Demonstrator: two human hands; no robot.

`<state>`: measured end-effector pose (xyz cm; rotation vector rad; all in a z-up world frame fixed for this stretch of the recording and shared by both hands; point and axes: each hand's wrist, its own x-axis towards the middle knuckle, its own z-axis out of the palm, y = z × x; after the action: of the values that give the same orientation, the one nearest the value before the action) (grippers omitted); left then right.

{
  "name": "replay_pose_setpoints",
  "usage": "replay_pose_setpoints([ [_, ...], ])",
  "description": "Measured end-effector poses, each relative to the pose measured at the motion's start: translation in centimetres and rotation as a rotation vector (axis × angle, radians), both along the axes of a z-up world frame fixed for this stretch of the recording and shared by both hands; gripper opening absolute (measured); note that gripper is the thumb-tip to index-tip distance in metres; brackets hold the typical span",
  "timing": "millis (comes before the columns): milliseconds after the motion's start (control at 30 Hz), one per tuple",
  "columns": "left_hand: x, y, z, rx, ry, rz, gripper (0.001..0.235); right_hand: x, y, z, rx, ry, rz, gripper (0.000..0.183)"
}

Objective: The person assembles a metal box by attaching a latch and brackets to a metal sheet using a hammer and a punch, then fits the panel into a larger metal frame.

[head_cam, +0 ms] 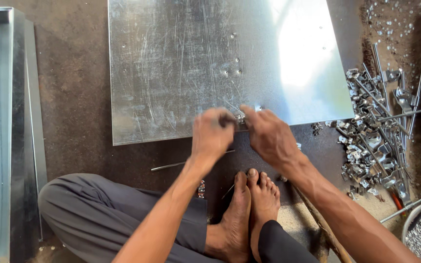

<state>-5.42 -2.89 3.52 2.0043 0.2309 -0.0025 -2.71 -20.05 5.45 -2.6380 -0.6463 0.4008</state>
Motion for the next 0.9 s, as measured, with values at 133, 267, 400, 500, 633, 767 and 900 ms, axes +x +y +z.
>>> replay_pose_setpoints([
  [133, -8.6, 0.9, -2.1, -0.803, 0.536, 0.134, 0.026, -2.3, -0.3, -0.6, 0.014, -0.516, 0.243, 0.055],
  [267, -7.8, 6.8, -3.8, -1.339, 0.427, 0.801, 0.025, -1.8, -0.5, -2.4, -0.024, -0.618, 0.343, 0.055],
  [400, -6.1, 6.1, 5.6, -1.250, 0.018, 0.742, 0.060, 2.4, -1.7, -1.9, 0.254, -0.787, 0.359, 0.023],
  [500, -5.2, 4.5, 15.1, -1.085, -0.349, 0.127, 0.068, 6.6, -4.5, 3.4, 0.537, -1.042, 0.076, 0.024],
  [633, -3.8, -4.9, 18.6, -1.145, 0.205, -0.200, 0.053, 7.1, -6.1, 13.8, 0.781, -0.898, -0.246, 0.025],
  [767, -6.2, -9.4, 12.9, -1.902, 0.677, -0.383, 0.053, 6.2, -3.2, 16.2, 1.435, -0.429, -0.586, 0.021],
  [900, -6.1, -8.0, 6.8, -2.063, 0.236, 0.641, 0.021, 2.5, -1.0, 10.9, 1.626, 0.402, -1.058, 0.015],
])
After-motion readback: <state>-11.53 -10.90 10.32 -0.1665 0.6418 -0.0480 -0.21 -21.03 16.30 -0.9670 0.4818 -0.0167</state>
